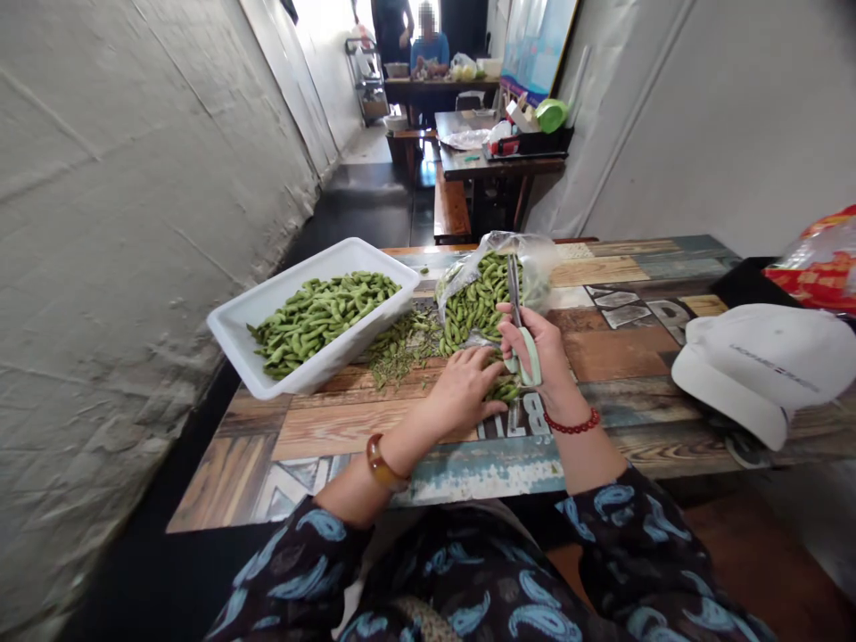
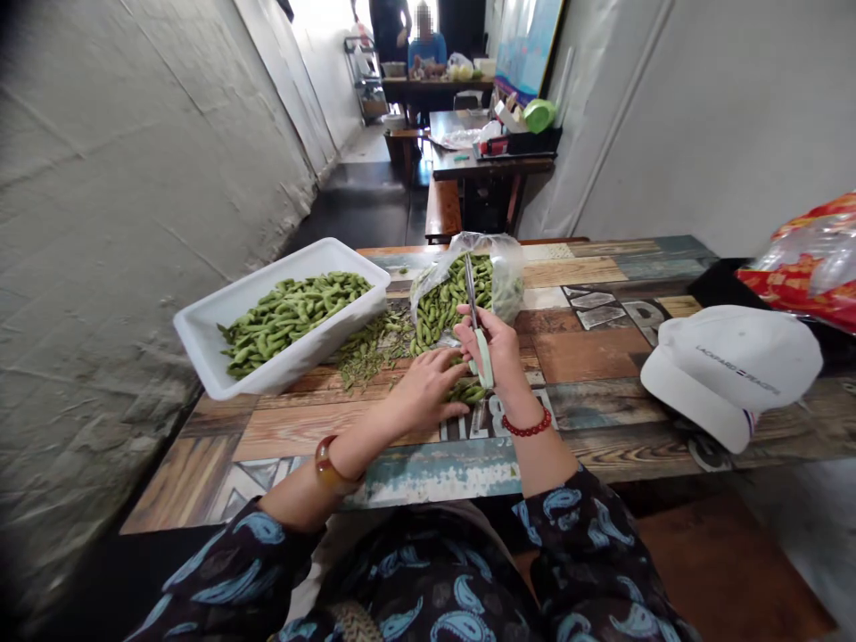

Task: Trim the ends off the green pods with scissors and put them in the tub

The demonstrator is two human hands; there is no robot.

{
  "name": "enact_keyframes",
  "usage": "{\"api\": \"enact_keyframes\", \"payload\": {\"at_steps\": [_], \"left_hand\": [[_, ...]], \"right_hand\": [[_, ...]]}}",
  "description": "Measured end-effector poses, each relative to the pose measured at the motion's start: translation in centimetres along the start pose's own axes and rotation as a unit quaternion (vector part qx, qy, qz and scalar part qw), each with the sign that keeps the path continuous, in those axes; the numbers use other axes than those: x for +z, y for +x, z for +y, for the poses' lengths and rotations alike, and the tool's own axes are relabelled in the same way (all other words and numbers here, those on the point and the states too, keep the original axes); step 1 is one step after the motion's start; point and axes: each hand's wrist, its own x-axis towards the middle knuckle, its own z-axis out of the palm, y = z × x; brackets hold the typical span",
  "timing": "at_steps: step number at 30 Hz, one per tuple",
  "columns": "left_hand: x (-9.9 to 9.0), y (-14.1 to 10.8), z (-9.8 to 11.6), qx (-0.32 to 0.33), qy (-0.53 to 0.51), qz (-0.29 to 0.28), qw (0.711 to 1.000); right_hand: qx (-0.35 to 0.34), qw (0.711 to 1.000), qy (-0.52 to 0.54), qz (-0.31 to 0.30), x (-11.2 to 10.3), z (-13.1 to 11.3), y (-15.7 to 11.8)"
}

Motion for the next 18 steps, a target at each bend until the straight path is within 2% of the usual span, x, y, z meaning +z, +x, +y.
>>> {"api": "enact_keyframes", "payload": {"at_steps": [3, 5, 9, 11, 15, 18], "left_hand": [[1.3, 0.0, 0.9, 0.012, 0.039, -0.023, 0.999], [1.8, 0.1, 0.7, 0.017, 0.053, -0.021, 0.998], [2.0, 0.3, -1.3, 0.023, 0.038, 0.001, 0.999], [1.7, 0.3, -2.6, 0.000, -0.003, 0.014, 1.000], [0.8, 0.2, -4.7, -0.080, -0.119, 0.091, 0.986], [0.4, -0.1, -5.7, -0.145, -0.243, 0.188, 0.941]], "right_hand": [[-0.005, 1.000, -0.010, -0.003, 0.0, 0.0, 0.0], [-0.007, 1.000, -0.012, -0.002, 0.0, 0.0, 0.1], [0.004, 1.000, -0.012, 0.005, 0.0, -0.1, 0.1], [0.004, 1.000, -0.001, 0.004, 0.0, -0.1, 0.1], [0.000, 1.000, 0.013, -0.003, 0.1, 0.2, 0.0], [0.003, 1.000, 0.003, -0.005, 0.1, 0.6, 0.1]]}}
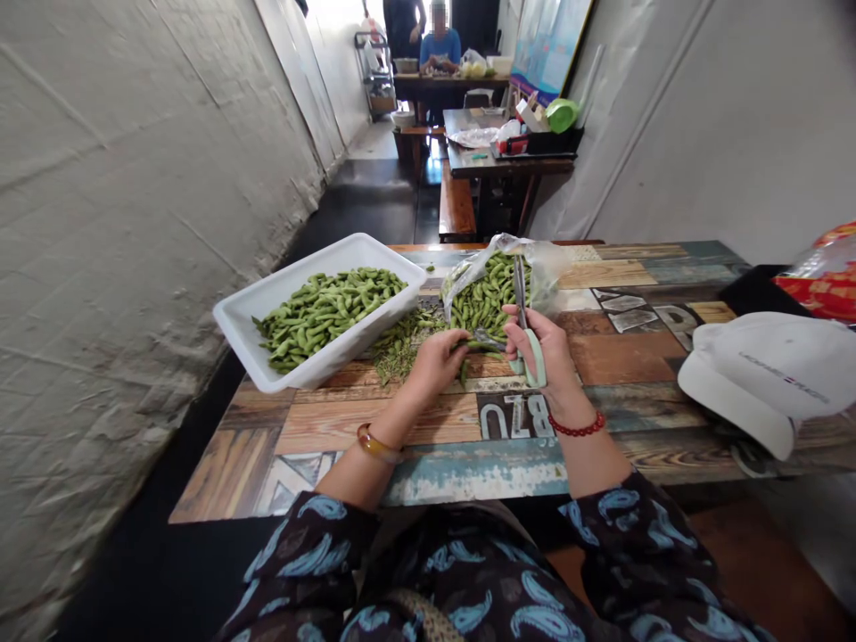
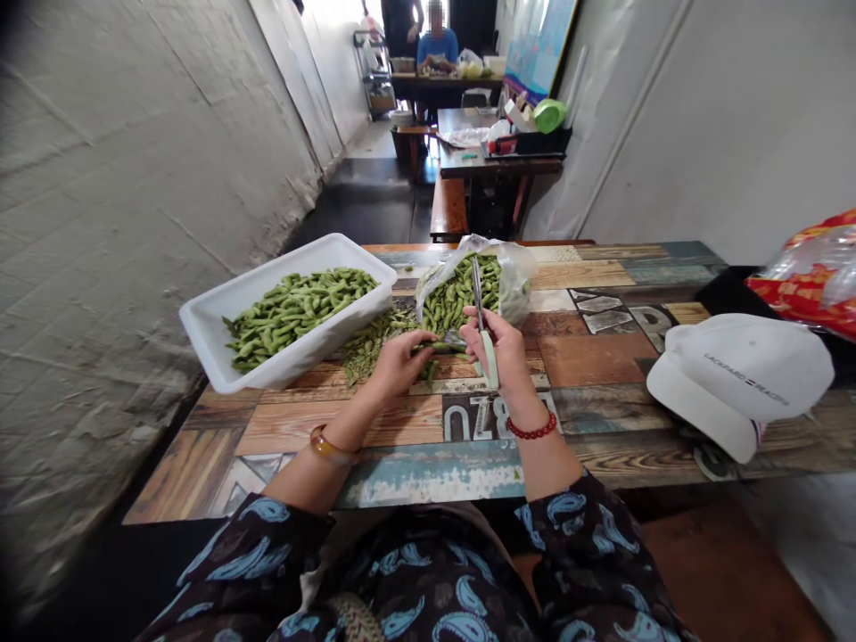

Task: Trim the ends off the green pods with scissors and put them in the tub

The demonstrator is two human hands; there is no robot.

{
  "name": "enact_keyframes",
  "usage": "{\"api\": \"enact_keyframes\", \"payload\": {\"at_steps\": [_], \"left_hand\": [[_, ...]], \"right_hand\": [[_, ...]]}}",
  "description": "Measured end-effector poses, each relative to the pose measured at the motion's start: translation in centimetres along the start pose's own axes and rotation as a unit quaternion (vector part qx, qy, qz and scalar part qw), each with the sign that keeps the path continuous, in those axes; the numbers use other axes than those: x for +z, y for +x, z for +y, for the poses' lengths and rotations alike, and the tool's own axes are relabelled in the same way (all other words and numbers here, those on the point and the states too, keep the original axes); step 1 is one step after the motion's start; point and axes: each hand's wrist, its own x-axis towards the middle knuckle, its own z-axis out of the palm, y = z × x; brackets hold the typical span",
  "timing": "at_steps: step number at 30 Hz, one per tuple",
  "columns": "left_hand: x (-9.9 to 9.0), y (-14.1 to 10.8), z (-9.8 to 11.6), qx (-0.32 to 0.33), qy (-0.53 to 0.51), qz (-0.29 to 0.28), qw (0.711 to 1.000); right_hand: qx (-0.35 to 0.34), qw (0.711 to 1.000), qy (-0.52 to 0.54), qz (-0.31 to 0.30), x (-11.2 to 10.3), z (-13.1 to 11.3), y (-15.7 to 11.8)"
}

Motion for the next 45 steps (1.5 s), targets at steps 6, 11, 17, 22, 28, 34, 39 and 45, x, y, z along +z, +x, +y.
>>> {"api": "enact_keyframes", "payload": {"at_steps": [6, 11, 17, 22, 28, 34, 39, 45], "left_hand": [[-1.2, -0.3, -0.4, -0.141, -0.310, 0.089, 0.936], [-1.8, -0.6, 0.4, -0.177, -0.393, 0.078, 0.899], [-2.2, -0.8, 0.6, -0.186, -0.375, 0.094, 0.903], [-2.5, -0.8, 0.6, -0.190, -0.390, 0.099, 0.896], [-2.4, -1.0, 0.6, -0.207, -0.408, 0.082, 0.886], [-2.4, -1.1, 1.1, -0.207, -0.448, 0.049, 0.869], [-2.3, -1.0, 0.8, -0.173, -0.391, 0.070, 0.901], [-2.6, -0.9, 0.2, -0.180, -0.370, 0.113, 0.904]], "right_hand": [[0.007, 1.000, -0.001, -0.009, 0.2, 0.3, 0.0], [0.024, 1.000, -0.013, -0.007, 0.5, 0.3, -0.2], [0.025, 0.999, -0.023, -0.027, 0.9, 0.8, -0.4], [0.035, 0.997, -0.038, -0.065, 1.4, 1.3, -0.6], [0.045, 0.993, -0.071, -0.085, 1.8, 1.3, -0.9], [0.023, 0.992, -0.069, -0.107, 1.6, 1.7, -0.8], [0.011, 0.991, -0.081, -0.109, 1.5, 1.7, -0.7], [-0.006, 0.988, -0.104, -0.111, 1.4, 1.9, -0.7]]}}
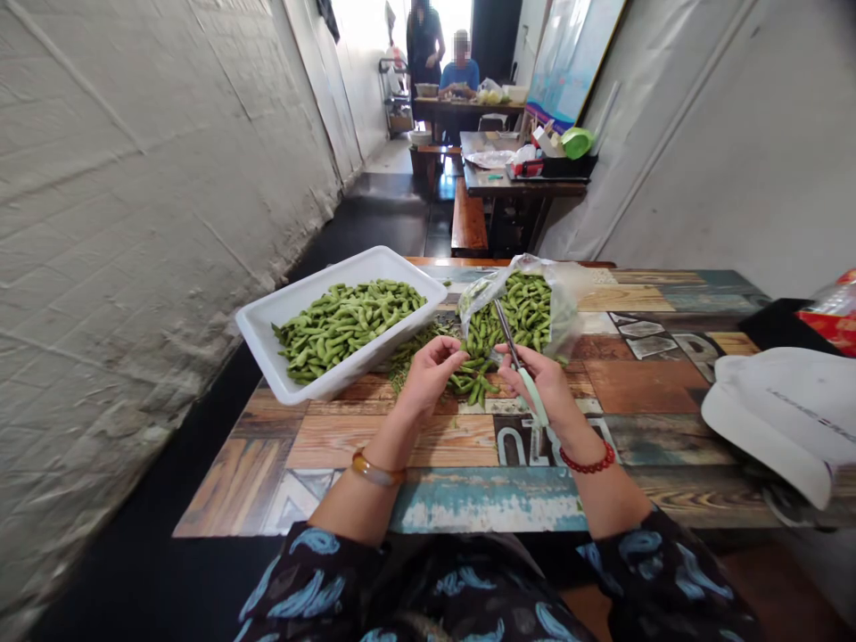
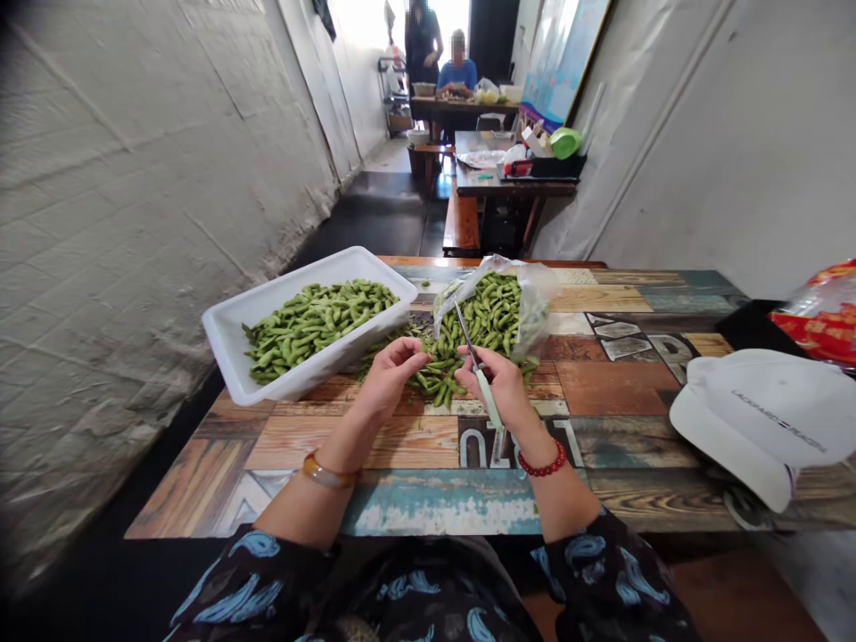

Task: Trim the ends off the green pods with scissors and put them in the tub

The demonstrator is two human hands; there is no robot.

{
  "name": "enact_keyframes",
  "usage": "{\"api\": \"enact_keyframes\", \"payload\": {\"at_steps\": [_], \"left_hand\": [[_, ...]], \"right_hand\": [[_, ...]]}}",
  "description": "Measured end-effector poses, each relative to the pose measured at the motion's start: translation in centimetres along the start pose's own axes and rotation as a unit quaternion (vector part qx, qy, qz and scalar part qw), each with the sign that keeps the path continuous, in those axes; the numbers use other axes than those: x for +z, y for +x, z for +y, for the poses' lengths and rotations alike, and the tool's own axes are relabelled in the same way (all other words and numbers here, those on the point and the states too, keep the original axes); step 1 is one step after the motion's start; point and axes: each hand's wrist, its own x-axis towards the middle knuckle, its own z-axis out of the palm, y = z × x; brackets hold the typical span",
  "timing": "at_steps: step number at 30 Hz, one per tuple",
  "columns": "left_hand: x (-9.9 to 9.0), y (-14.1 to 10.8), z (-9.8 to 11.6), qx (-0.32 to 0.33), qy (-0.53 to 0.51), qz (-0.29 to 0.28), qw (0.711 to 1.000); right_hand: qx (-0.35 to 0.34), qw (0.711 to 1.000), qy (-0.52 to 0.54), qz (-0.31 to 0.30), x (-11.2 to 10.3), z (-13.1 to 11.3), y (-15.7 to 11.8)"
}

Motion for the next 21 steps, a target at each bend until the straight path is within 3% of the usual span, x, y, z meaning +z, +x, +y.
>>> {"api": "enact_keyframes", "payload": {"at_steps": [6, 13, 21], "left_hand": [[0.2, 0.0, 0.2, -0.022, -0.035, 0.008, 0.999], [0.3, -0.1, 0.6, -0.006, -0.032, 0.006, 0.999], [0.2, -0.2, 0.3, 0.015, 0.027, -0.037, 0.999]], "right_hand": [[-0.060, 0.996, -0.072, 0.000, -0.3, -0.3, 0.0], [-0.184, 0.958, -0.219, -0.024, -0.3, 0.0, 0.0], [-0.199, 0.945, -0.252, -0.067, -0.1, 0.8, 0.0]]}}
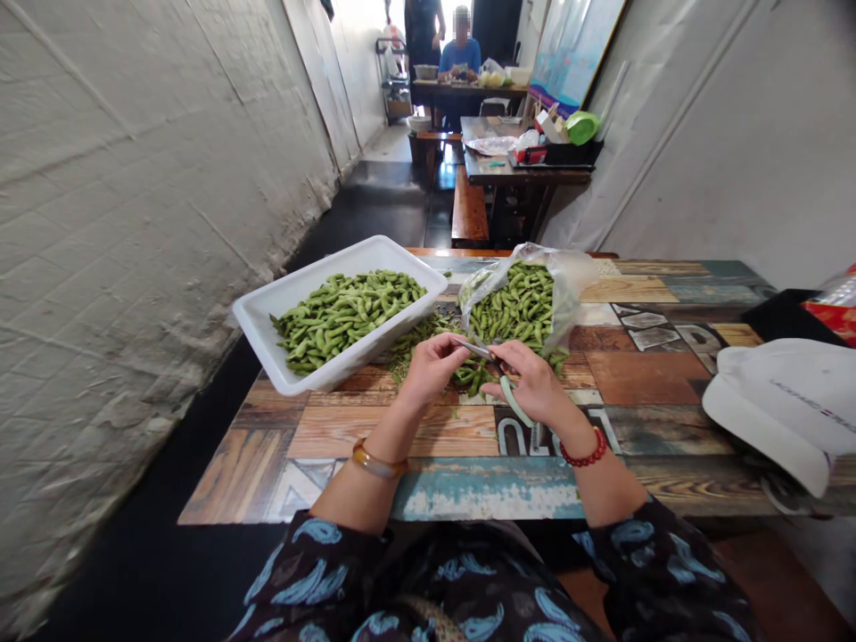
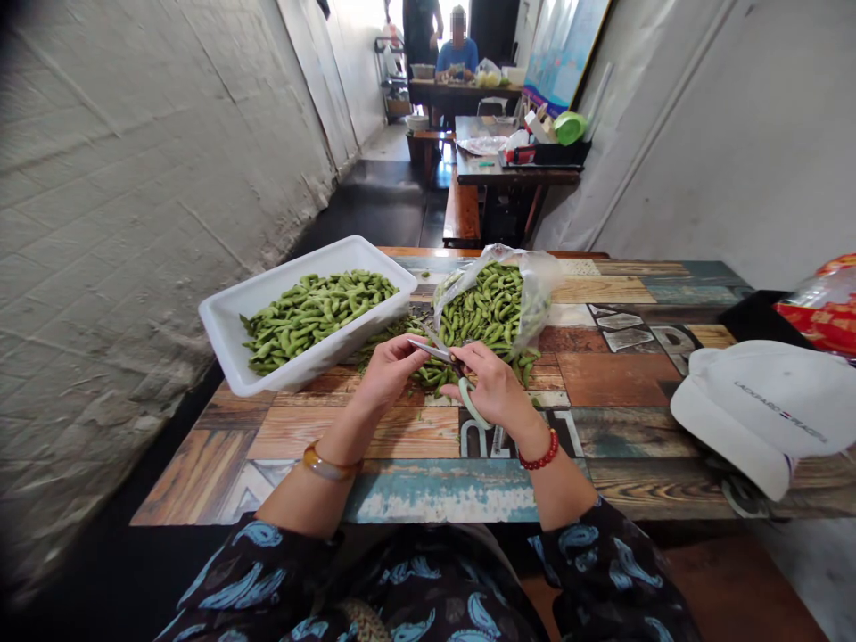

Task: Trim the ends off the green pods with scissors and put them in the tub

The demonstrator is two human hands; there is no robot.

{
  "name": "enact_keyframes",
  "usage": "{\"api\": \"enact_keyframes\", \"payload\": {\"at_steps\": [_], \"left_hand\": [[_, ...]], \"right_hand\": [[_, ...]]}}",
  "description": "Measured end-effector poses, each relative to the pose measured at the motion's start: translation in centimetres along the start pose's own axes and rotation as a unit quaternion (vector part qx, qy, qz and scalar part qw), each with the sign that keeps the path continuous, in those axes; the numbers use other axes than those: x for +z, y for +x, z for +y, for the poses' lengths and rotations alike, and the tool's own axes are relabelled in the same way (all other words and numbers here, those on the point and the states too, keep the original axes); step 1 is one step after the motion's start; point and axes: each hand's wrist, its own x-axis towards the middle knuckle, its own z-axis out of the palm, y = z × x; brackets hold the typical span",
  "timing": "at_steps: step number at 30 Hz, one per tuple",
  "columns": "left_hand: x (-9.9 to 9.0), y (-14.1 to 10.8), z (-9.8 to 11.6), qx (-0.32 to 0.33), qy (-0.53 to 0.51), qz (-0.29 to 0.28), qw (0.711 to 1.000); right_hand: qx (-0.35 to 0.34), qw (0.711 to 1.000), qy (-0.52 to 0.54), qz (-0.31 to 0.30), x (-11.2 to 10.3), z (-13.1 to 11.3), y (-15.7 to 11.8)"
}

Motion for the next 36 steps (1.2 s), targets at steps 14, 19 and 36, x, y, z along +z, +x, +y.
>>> {"api": "enact_keyframes", "payload": {"at_steps": [14, 19, 36], "left_hand": [[-0.05, -0.26, 0.09, 0.014, 0.078, -0.071, 0.994], [0.03, -0.26, 0.25, 0.013, 0.071, -0.065, 0.995], [-0.13, -0.13, 0.08, 0.006, 0.081, -0.059, 0.995]], "right_hand": [[-0.002, 1.000, 0.019, -0.014, 0.17, -0.34, 0.07], [-0.006, 1.000, 0.004, -0.012, 0.25, -0.12, 0.06], [-0.015, 0.999, -0.040, -0.032, -0.14, -0.04, -0.13]]}}
